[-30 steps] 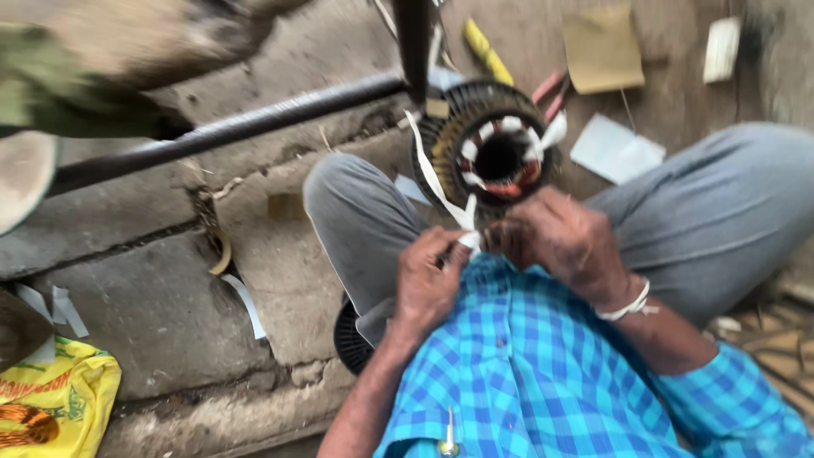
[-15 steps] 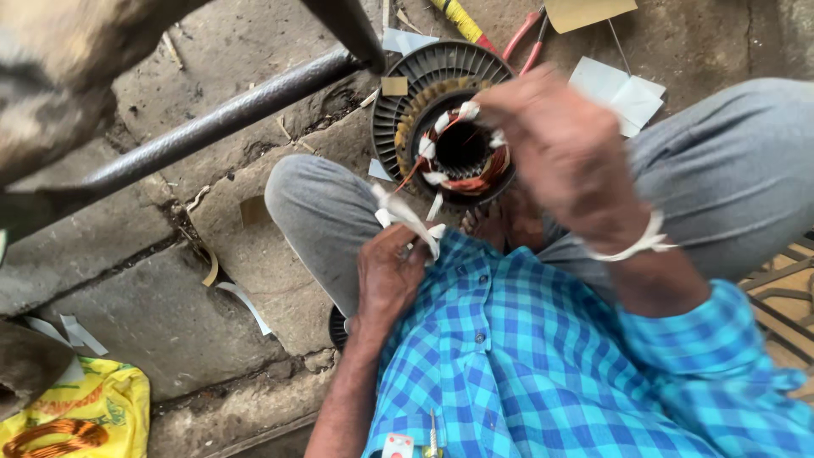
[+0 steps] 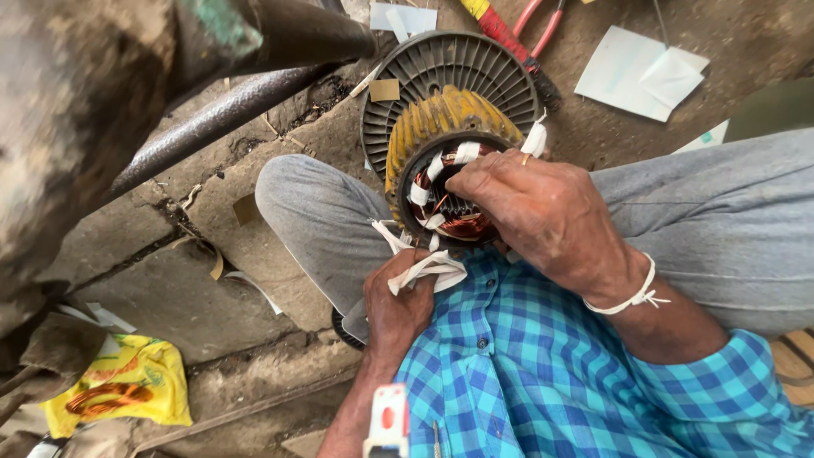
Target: The person sits cross-legged on the floor and wraps white insulating tape around the copper windings of a motor stator. They repeatedly cut the tape with pliers and press it into place with a hammer-like tool. The person works on the same stator throughout the clip.
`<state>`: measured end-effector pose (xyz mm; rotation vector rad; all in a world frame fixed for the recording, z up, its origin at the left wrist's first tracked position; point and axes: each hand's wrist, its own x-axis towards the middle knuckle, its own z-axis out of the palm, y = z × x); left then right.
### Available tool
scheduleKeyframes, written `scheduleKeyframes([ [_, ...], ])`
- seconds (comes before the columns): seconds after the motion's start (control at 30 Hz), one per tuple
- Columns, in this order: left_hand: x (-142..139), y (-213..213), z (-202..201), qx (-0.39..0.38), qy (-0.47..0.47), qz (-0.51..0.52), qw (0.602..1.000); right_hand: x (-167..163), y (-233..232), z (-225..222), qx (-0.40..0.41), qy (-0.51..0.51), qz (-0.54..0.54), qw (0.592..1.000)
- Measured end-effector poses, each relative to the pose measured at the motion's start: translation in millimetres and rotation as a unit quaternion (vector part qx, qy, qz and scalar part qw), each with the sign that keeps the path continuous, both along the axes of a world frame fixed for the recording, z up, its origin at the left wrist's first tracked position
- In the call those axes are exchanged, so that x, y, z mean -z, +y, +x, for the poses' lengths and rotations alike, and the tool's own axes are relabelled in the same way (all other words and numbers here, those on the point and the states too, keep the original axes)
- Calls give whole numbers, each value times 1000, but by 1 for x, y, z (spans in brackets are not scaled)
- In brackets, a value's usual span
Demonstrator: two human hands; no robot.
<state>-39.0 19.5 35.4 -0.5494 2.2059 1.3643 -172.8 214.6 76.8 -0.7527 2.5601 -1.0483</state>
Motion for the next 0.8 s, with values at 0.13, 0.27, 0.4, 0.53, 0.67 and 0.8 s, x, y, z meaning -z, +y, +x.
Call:
scheduleKeyframes([
  [0.13,1,-4,-1,17,19,18,1000,4,3,0,-3,-21,0,1000],
  [0.27,6,-7,1,32,12,30,999,8,3,0,-5,-40,3,999],
  [0.4,7,-9,2,34,-21,34,999,8,0,-2,-16,-48,7,999],
  [0.53,8,-10,3,39,9,42,998,9,-2,-2,-27,-51,17,998],
  [0.67,10,-11,4,35,1,43,998,11,-3,-2,-32,-51,34,998],
  [0.8,13,-11,5,51,27,43,997,11,-5,-2,-43,-39,46,997],
])
